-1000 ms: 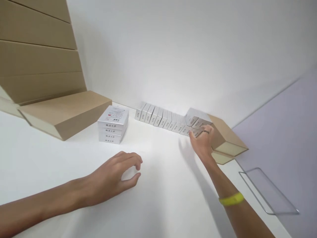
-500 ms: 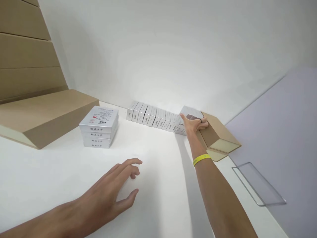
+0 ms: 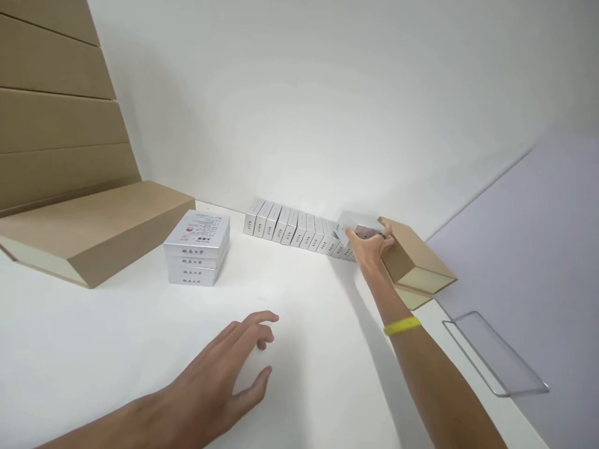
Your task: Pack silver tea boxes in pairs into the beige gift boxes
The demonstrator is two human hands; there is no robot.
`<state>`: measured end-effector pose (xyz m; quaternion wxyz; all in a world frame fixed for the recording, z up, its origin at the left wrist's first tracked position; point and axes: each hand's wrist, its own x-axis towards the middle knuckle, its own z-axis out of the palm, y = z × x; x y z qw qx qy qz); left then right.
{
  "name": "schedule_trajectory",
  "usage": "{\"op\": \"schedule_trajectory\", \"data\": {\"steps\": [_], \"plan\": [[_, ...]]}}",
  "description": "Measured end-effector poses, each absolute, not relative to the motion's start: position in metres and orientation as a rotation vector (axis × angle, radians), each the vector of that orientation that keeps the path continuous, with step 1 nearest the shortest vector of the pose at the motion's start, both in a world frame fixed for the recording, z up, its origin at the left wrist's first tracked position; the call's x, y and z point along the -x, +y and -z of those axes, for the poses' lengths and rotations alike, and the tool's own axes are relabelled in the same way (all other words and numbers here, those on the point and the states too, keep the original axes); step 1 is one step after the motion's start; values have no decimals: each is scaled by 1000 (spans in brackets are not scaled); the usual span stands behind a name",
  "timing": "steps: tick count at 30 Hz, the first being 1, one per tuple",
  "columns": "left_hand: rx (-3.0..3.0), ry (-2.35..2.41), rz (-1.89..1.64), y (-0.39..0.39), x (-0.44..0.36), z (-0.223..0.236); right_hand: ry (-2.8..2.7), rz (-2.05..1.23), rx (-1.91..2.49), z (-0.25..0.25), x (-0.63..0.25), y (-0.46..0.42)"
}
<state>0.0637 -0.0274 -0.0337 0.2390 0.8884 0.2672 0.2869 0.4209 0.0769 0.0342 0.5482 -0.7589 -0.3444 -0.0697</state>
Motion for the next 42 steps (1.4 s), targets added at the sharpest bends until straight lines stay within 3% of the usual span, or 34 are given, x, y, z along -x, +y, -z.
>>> {"op": "schedule_trajectory", "data": {"steps": [4,9,13,18,25,30,37,42], "plan": [[-2260,912,-831,-16,-71,29,-1155,-70,1646,-19,-380,-12],[-2130,699,-525,1,-69,37,-1628,-262,1494,26,-342,-118],[-2135,417,-300,11,-80,46,-1794,-620,1397,45,-346,-138],[-1982,223,-472,17,-111,45,-1675,-958,1383,47,-354,-126],[-2136,35,-601,14,-114,46,-1679,-1000,1314,48,-347,-119],[-2212,-24,-604,14,-111,45,-1935,-734,1241,48,-341,-111],[-2268,56,-574,13,-114,55,-2035,-616,1178,50,-334,-105],[-2258,172,-469,20,-107,12,-1765,-948,1237,36,-334,-110]]}}
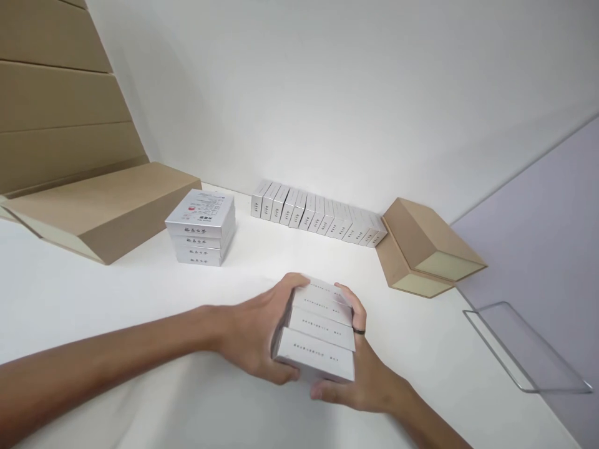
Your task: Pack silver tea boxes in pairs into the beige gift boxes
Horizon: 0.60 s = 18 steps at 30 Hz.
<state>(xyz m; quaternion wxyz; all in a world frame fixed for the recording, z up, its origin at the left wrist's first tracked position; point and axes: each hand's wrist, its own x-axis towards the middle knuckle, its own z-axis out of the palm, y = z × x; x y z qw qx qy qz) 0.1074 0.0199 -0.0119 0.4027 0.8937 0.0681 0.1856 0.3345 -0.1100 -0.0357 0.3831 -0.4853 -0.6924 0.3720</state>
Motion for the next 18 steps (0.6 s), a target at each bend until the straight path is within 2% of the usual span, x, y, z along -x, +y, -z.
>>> {"op": "schedule_trajectory", "data": {"steps": [2,5,8,12,18], "plan": [[-2351,323,-367,22,-105,-23,-1671,-978,1280,27,-333,-113],[-2559,400,-282,18,-111,-67,-1680,-845,1416,17,-327,-112],[-2607,276,-234,11,-124,-85,-1784,-841,1322,10,-319,-103],[-2506,266,-293,12,-122,-76,-1833,-899,1225,7,-317,-95],[-2212,191,-339,27,-99,-28,-1817,-963,1259,19,-322,-94]]}}
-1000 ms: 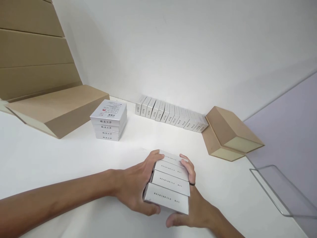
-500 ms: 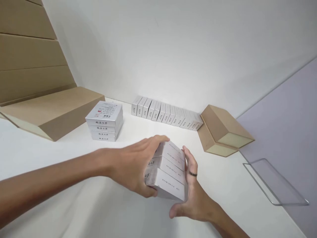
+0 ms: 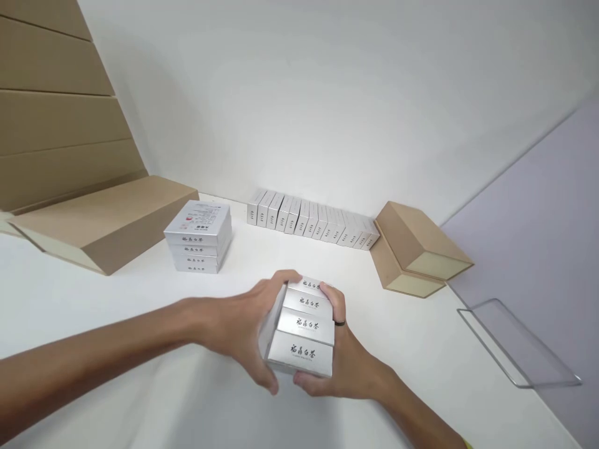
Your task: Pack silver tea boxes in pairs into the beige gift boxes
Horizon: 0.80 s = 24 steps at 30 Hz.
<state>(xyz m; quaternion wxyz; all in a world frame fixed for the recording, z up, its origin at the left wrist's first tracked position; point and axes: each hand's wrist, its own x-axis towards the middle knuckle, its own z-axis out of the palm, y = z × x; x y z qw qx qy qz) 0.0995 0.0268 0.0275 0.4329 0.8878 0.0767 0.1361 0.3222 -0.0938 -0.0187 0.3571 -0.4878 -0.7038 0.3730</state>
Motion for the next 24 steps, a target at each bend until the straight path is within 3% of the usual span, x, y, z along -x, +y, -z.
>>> {"op": "schedule_trajectory", "data": {"steps": [3,9,17,24], "plan": [[-2120,121,-433,29,-102,-20,-1851,-901,1210,13,-323,-89],[-2276,156,-501,31,-107,-21,-2014,-471,1096,19,-328,-79],[-2258,195,-556,34,-109,14,-1984,-408,1046,44,-325,-79],[-2625,197,-696,39,-109,-20,-2118,20,934,18,-340,-63]]}}
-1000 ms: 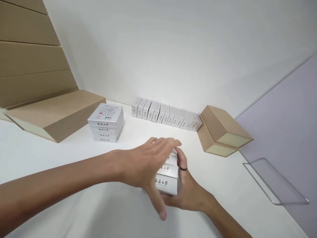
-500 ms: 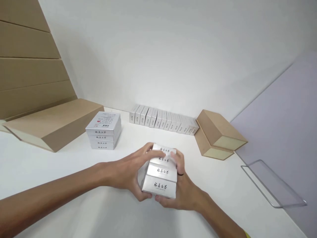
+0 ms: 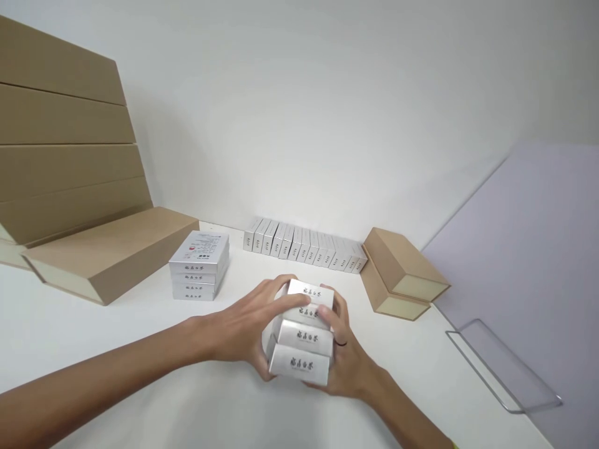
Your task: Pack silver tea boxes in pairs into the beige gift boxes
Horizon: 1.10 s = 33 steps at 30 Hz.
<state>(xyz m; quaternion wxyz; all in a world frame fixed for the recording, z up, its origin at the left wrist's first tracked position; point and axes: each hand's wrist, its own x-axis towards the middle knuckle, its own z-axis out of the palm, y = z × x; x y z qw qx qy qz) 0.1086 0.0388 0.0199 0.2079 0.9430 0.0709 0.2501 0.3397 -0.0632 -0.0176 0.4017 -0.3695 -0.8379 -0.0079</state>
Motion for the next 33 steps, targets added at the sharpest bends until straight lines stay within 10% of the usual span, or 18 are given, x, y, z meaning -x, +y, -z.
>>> {"op": "schedule_trajectory", "data": {"steps": [14,33], "plan": [[-3267,-245,-1339,39,-103,16,-2239,555,791,28,-348,-63],[-3532,761,-392,128,-106,-35,-2307,561,820,17,-354,102]]}}
